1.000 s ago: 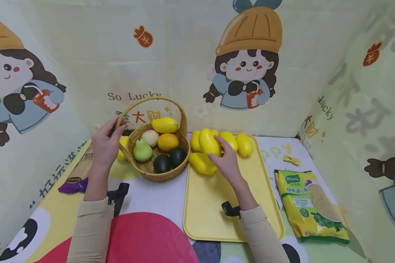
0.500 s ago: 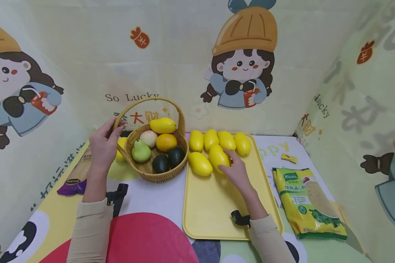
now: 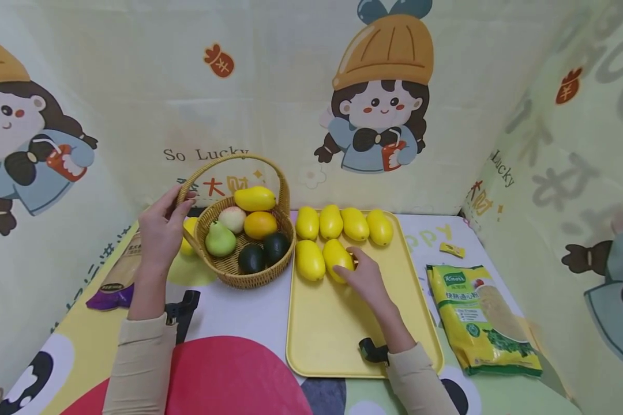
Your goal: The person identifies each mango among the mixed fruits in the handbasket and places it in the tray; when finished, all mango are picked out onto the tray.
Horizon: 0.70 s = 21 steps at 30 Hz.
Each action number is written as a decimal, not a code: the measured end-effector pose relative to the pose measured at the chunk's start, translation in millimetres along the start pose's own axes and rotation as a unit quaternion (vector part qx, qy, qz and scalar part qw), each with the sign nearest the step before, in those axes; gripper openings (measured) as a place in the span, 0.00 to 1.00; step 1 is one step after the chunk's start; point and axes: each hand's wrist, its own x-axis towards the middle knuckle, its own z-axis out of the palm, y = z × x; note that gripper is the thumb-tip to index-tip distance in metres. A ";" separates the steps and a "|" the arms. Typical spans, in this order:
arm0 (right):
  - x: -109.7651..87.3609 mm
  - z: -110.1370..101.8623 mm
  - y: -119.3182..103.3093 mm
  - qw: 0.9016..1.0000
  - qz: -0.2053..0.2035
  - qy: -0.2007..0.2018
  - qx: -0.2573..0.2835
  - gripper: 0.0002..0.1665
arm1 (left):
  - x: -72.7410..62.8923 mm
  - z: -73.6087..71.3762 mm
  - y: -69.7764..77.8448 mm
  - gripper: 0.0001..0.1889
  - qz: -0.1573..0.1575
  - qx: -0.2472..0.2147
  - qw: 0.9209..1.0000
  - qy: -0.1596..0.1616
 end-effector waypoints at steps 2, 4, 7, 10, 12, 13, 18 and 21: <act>-0.4 -0.4 -1.6 1.000 0.006 -0.012 -0.006 0.42 | 0.1 0.0 0.0 0.21 0.000 -0.001 1.000 -0.002; -0.9 -2.1 -3.9 1.000 0.011 -0.027 -0.007 0.43 | -0.1 -0.2 -0.1 0.21 -0.002 -0.003 1.000 -0.003; -2.0 -5.5 -8.0 0.998 0.013 -0.055 -0.007 0.44 | -0.5 -0.8 0.0 0.21 -0.007 -0.002 1.000 -0.004; -2.7 -7.4 -10.7 0.997 0.011 -0.077 -0.004 0.45 | -0.5 -1.6 0.5 0.21 -0.012 0.002 1.000 -0.004; -2.3 -7.2 -10.2 0.997 0.010 -0.080 -0.004 0.44 | -0.3 -1.8 0.8 0.21 -0.013 0.004 1.000 -0.004; -1.9 -6.7 -9.4 0.997 0.009 -0.079 -0.004 0.44 | -0.3 -1.9 1.2 0.21 -0.013 0.005 1.000 -0.004; -1.2 -6.2 -6.2 0.998 0.009 -0.061 -0.003 0.43 | -1.0 -1.7 1.6 0.21 -0.006 0.005 1.000 -0.004; -1.7 -9.2 -6.0 0.999 0.007 -0.052 -0.006 0.43 | -1.1 -1.1 1.6 0.21 -0.005 0.004 1.000 -0.004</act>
